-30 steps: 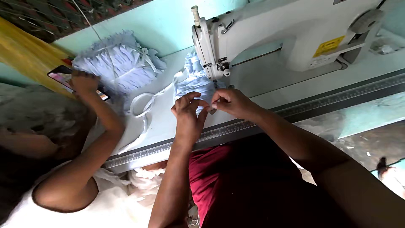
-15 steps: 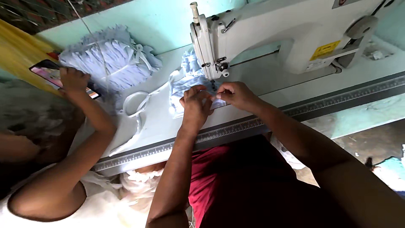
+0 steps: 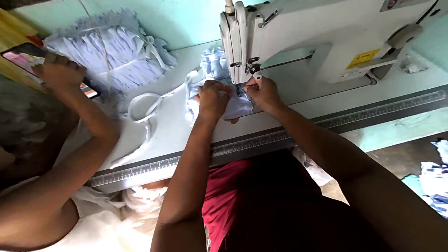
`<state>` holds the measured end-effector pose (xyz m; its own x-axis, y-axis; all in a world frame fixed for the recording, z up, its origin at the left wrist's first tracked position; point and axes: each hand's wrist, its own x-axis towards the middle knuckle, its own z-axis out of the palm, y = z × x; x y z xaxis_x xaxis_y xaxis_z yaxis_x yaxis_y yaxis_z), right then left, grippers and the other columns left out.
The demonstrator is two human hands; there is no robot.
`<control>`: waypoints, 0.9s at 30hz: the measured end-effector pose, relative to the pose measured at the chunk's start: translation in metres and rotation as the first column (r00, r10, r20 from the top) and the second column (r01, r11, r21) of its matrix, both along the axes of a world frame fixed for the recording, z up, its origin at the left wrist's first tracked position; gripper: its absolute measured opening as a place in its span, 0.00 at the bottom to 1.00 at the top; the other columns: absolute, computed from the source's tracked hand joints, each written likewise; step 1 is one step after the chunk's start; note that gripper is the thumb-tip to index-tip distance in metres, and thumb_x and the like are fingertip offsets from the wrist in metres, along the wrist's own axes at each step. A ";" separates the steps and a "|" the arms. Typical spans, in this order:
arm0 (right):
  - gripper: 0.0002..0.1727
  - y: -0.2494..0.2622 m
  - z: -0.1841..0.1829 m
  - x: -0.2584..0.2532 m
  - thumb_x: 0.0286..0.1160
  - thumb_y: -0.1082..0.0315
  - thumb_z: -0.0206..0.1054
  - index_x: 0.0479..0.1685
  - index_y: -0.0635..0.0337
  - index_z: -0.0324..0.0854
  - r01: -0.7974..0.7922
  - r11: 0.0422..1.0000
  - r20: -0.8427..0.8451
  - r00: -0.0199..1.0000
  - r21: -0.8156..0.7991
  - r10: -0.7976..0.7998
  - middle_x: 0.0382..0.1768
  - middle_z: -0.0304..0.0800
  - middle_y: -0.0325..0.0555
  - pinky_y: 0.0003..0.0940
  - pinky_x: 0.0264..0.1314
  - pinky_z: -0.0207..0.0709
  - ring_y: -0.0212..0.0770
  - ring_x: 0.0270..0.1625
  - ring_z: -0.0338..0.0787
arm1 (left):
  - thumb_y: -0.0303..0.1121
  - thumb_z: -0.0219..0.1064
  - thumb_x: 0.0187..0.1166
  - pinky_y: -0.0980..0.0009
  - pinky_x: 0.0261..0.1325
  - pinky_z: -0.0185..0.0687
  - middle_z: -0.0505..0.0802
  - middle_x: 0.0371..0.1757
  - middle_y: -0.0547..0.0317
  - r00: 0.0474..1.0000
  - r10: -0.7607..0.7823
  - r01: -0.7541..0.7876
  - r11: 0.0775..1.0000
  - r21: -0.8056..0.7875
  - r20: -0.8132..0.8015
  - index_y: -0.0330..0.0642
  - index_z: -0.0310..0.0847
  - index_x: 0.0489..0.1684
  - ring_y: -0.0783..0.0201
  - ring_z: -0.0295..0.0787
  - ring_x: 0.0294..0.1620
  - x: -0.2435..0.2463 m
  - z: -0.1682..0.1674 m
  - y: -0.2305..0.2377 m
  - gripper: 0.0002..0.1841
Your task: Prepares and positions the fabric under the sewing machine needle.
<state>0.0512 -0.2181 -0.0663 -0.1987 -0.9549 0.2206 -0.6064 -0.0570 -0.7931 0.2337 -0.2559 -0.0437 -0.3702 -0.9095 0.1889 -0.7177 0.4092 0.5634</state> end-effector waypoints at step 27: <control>0.12 0.001 -0.007 -0.004 0.82 0.67 0.66 0.51 0.68 0.87 0.068 0.994 0.087 0.994 -0.088 -0.060 0.40 0.89 0.52 0.42 0.48 0.79 0.42 0.38 0.84 | 0.45 0.72 0.79 0.32 0.72 0.57 0.88 0.68 0.51 0.984 0.138 -0.136 0.990 0.028 -0.114 0.45 0.95 0.44 0.41 0.72 0.76 -0.027 -0.016 0.000 0.14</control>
<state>0.0468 -0.2167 -0.0737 -0.2802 -0.9165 0.2855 -0.5424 -0.0942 -0.8348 0.2066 -0.2562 -0.0600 -0.2188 -0.9541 0.2045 -0.6959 0.2994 0.6527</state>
